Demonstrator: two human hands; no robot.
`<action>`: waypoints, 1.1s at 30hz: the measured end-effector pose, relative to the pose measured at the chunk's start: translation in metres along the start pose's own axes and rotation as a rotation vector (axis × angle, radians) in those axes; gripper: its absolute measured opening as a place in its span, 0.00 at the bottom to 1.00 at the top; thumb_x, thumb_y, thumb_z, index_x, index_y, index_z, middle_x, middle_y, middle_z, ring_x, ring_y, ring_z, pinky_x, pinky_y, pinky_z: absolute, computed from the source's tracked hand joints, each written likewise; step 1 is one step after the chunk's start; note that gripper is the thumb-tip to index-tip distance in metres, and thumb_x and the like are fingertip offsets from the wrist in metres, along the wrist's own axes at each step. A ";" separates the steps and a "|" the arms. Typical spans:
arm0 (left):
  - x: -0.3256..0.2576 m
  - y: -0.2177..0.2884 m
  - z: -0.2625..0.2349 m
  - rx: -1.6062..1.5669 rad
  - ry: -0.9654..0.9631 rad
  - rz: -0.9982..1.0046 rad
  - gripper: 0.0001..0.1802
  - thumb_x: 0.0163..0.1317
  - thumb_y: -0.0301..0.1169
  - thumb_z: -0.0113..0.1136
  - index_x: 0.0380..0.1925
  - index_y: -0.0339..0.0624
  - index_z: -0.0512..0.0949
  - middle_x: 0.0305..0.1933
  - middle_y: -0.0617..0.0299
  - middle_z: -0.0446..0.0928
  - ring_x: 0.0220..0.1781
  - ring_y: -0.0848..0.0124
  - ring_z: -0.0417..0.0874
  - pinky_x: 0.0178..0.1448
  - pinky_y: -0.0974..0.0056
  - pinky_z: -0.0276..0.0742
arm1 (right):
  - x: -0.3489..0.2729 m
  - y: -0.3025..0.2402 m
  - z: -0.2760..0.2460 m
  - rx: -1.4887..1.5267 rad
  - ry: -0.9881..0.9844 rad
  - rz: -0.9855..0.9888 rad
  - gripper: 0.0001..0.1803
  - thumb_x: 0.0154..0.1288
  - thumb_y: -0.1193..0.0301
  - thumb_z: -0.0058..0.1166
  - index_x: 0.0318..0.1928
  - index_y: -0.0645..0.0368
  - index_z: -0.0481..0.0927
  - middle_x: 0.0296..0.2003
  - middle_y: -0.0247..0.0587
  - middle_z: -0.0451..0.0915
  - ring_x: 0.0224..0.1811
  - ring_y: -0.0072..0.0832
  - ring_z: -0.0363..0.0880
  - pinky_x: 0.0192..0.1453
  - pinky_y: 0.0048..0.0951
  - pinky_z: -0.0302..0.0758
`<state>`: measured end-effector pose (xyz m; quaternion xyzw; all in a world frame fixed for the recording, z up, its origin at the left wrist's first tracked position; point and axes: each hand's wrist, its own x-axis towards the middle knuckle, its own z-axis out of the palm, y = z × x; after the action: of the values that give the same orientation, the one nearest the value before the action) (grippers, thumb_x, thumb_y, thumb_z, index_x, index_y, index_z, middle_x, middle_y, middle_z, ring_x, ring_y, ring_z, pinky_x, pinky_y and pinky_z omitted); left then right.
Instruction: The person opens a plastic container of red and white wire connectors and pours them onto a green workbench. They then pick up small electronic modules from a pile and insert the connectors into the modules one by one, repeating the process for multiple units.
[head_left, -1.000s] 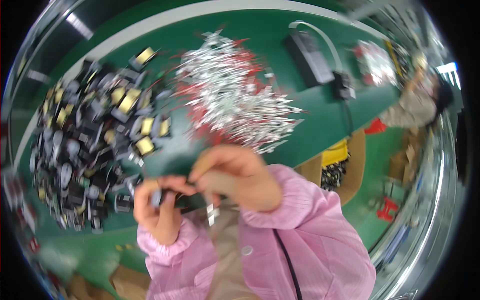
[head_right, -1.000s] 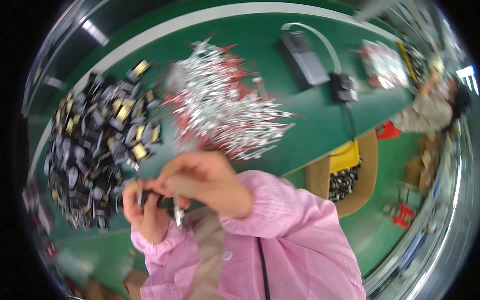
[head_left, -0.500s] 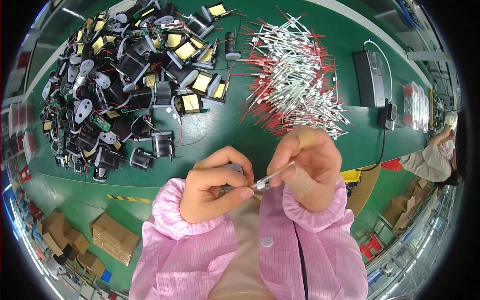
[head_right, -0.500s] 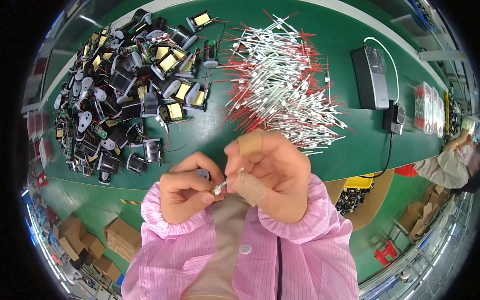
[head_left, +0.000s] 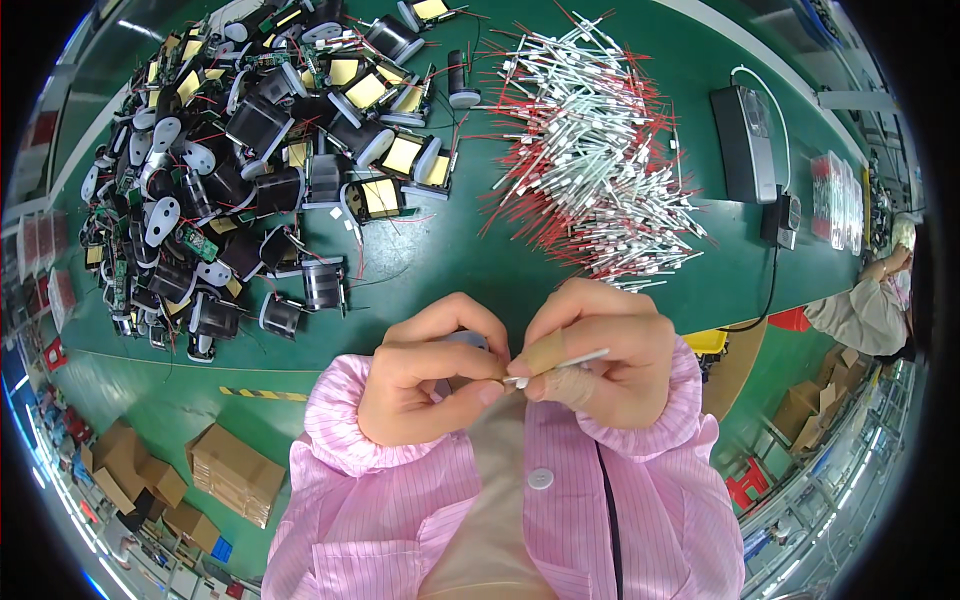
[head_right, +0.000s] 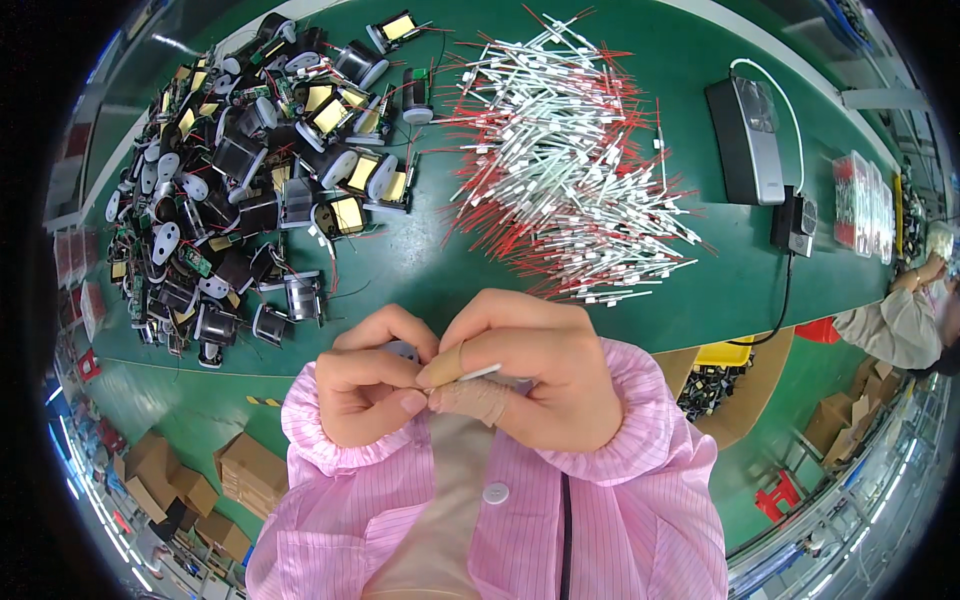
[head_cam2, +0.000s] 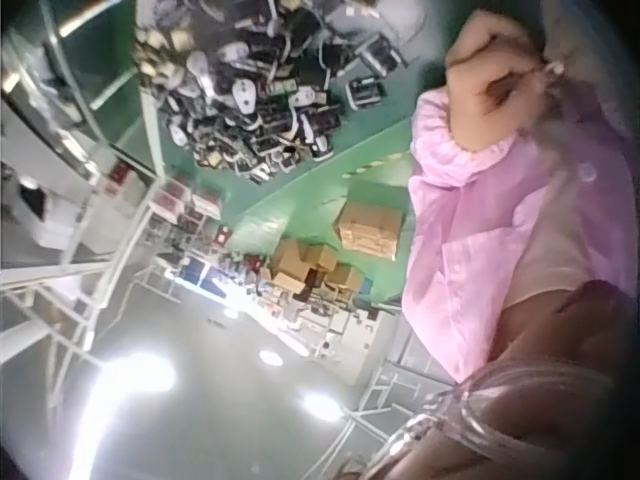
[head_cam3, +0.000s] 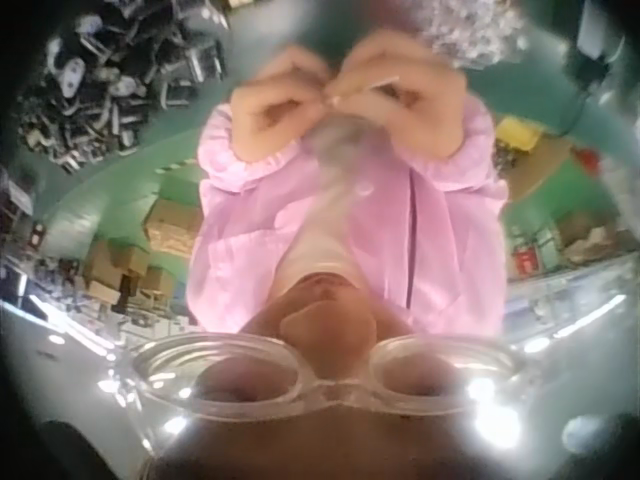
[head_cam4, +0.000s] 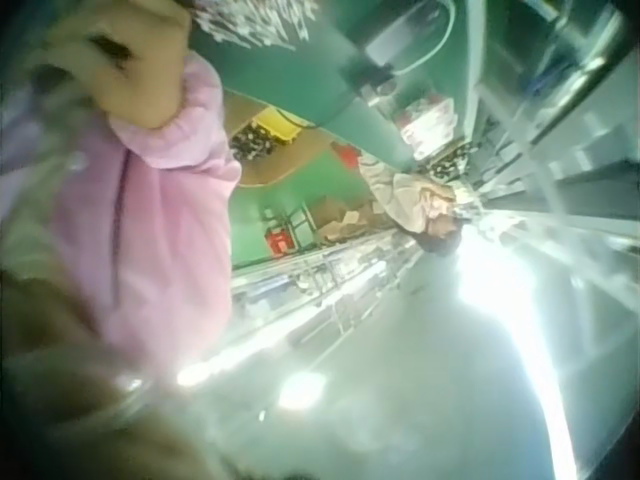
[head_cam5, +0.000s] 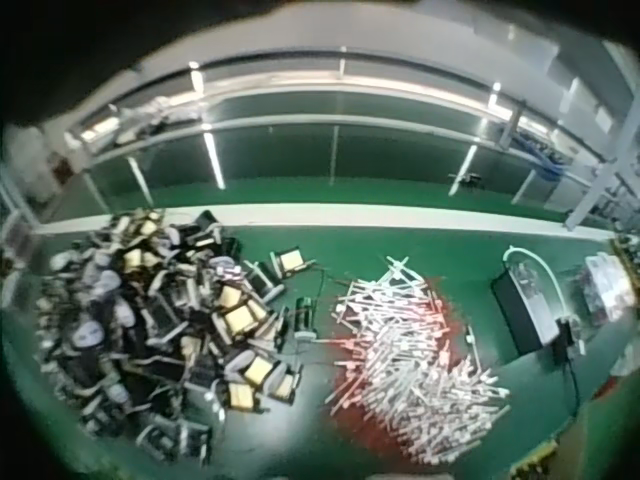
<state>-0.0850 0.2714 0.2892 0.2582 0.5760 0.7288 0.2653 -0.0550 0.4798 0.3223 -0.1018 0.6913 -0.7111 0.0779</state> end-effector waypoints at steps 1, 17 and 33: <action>-0.001 0.000 -0.001 -0.004 -0.011 0.003 0.05 0.53 0.15 0.60 0.30 0.31 0.81 0.42 0.51 0.73 0.37 0.71 0.77 0.38 0.70 0.73 | -0.002 0.001 -0.001 0.091 0.041 0.033 0.07 0.55 0.78 0.65 0.36 0.61 0.86 0.33 0.36 0.78 0.29 0.22 0.77 0.31 0.21 0.74; -0.004 0.001 0.003 0.276 0.195 0.087 0.06 0.47 0.15 0.61 0.27 0.33 0.81 0.39 0.53 0.75 0.27 0.74 0.76 0.29 0.72 0.72 | -0.001 0.005 0.009 -0.041 0.056 0.105 0.06 0.51 0.80 0.64 0.32 0.61 0.81 0.29 0.35 0.76 0.27 0.18 0.72 0.27 0.21 0.65; -0.009 0.000 0.013 0.289 0.291 0.183 0.26 0.47 0.18 0.72 0.46 0.26 0.72 0.51 0.35 0.76 0.50 0.52 0.83 0.50 0.60 0.81 | 0.001 -0.004 0.025 0.012 0.248 0.041 0.08 0.50 0.85 0.61 0.33 0.67 0.80 0.38 0.46 0.79 0.37 0.27 0.80 0.40 0.24 0.76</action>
<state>-0.0696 0.2741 0.2912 0.2370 0.6807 0.6894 0.0723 -0.0493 0.4556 0.3270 0.0014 0.6934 -0.7205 0.0069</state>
